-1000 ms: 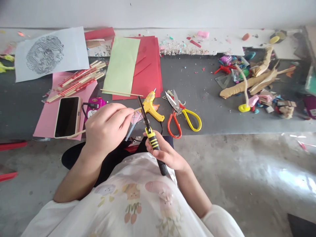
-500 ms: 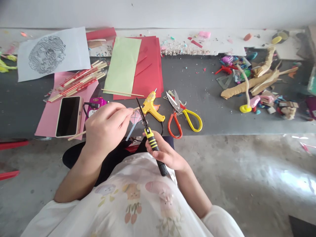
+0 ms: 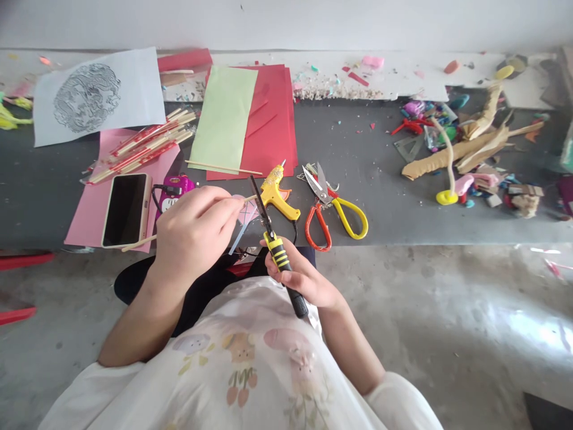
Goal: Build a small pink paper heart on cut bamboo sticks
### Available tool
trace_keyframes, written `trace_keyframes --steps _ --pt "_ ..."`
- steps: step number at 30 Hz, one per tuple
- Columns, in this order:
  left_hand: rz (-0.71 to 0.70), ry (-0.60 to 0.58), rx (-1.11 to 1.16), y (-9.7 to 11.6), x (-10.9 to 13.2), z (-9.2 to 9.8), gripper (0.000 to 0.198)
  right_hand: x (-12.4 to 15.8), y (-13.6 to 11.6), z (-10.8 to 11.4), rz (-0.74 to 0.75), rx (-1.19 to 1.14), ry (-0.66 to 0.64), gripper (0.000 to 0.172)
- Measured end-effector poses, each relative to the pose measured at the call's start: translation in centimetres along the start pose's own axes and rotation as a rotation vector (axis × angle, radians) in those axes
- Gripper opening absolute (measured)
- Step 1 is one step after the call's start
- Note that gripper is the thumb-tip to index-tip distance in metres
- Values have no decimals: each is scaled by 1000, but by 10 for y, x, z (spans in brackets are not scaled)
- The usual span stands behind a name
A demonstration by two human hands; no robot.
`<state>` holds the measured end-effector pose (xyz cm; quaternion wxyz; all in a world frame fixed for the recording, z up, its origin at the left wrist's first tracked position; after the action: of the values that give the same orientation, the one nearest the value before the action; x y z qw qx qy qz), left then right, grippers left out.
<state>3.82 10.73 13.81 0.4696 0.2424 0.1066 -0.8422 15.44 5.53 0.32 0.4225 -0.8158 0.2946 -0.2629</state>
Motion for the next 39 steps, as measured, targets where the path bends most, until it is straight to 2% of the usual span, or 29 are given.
trace_keyframes --steps 16,19,21,22,23,25,26,27,29,31,35,39 --pt "-28 -31 -1 0 0 -6 11 -2 2 5 6 31 -34 51" --pt "24 63 68 1 7 -2 5 -6 2 7 33 34 -3 49" --pt "117 74 234 0 19 -8 20 -11 1 12 78 22 51 48" --pt "189 24 368 -1 27 -18 27 -14 1 15 100 20 90 48" --pt "287 -95 534 -1 37 -37 32 -17 1 19 120 23 134 47" --pt "513 -421 906 7 64 -84 34 -22 1 26 156 43 219 46" --pt "589 -523 1051 15 77 -99 40 -26 1 28 173 61 252 45" --pt "650 -576 1153 20 86 -108 49 -29 0 30 191 88 280 43" --pt "734 -601 1252 23 96 -116 66 -34 -4 33 226 144 329 37" --pt "781 -590 1278 19 99 -118 76 -39 -7 35 252 180 369 33" --pt "802 -656 1414 24 100 -123 82 -43 -6 38 252 160 427 33" --pt "799 -688 1667 40 105 -131 82 -45 2 36 231 67 422 41"
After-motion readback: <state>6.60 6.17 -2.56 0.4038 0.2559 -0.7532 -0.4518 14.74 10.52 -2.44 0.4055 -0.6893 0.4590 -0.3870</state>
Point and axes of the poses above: each hand's wrist, its own x-axis away from the middle knuckle, its own z-axis out of the back of the hand, y = z × x, the point moved 9 cm from there along -x, towards the middle knuckle, and after that the axes turned 8 degrees about -y, right-handed, at the moved point
